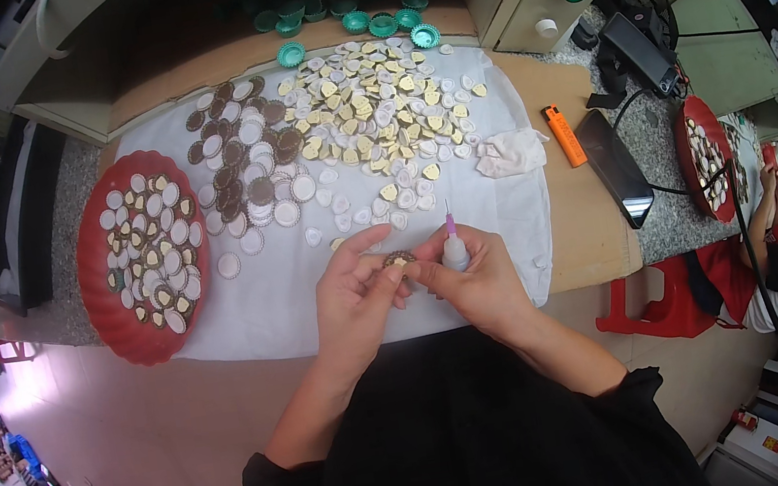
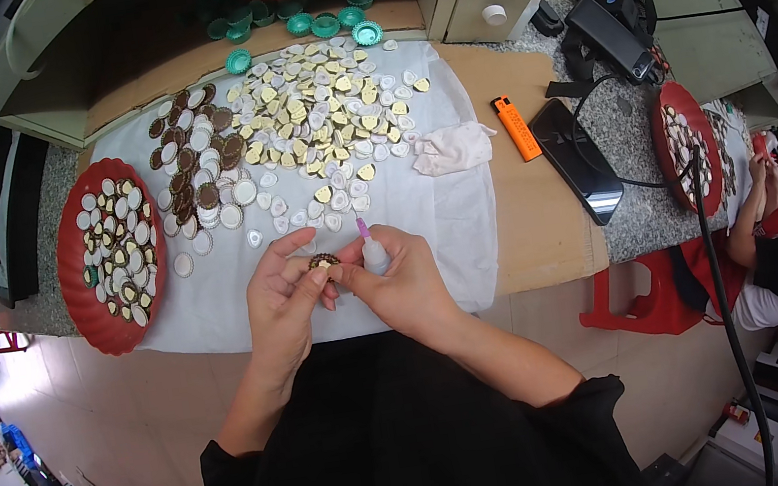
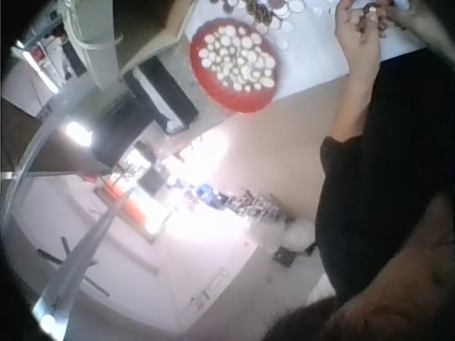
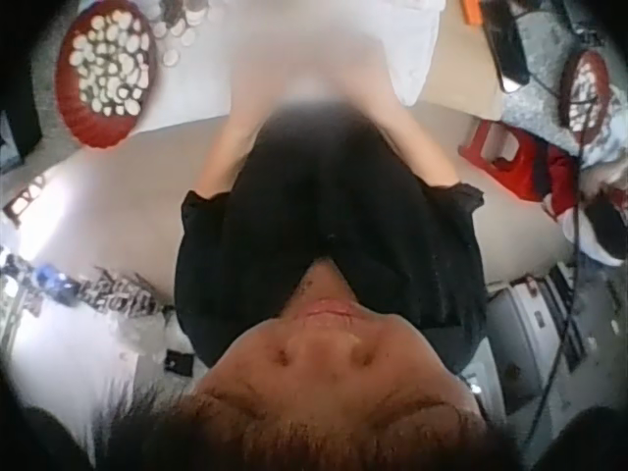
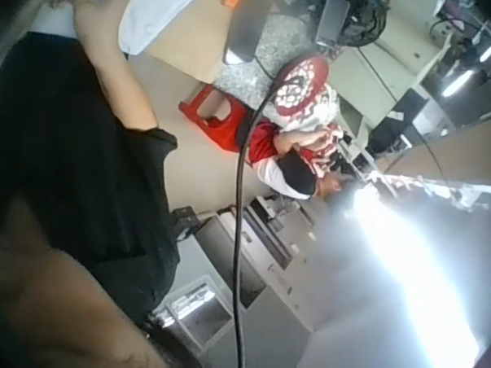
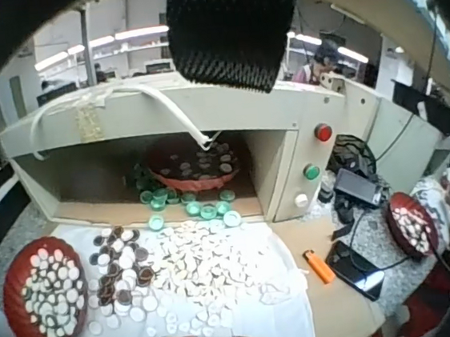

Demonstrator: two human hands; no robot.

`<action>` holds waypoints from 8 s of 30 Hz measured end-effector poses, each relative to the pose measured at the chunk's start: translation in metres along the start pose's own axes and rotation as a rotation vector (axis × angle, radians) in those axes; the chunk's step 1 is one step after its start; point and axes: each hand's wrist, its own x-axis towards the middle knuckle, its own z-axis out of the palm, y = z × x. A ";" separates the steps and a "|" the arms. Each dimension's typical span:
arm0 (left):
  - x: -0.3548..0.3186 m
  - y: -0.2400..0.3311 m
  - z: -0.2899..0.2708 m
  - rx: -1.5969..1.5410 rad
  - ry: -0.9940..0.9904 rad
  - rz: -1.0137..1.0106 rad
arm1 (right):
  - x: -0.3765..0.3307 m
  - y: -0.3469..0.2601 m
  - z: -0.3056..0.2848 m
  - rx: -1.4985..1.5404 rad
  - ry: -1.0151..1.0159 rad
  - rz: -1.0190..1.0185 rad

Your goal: Applying glue to circular bases and attaching heart-shaped pieces to assemble toy parts.

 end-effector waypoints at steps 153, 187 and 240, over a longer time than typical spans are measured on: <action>0.014 -0.008 -0.033 -0.586 -0.258 -0.165 | 0.005 0.000 -0.027 0.120 -0.013 -0.383; 0.011 -0.005 -0.029 -0.549 -0.210 -0.104 | 0.009 0.005 -0.022 -0.558 0.020 -0.887; 0.010 -0.006 -0.030 -0.583 -0.223 -0.115 | 0.015 -0.029 -0.070 -0.074 -0.012 -0.128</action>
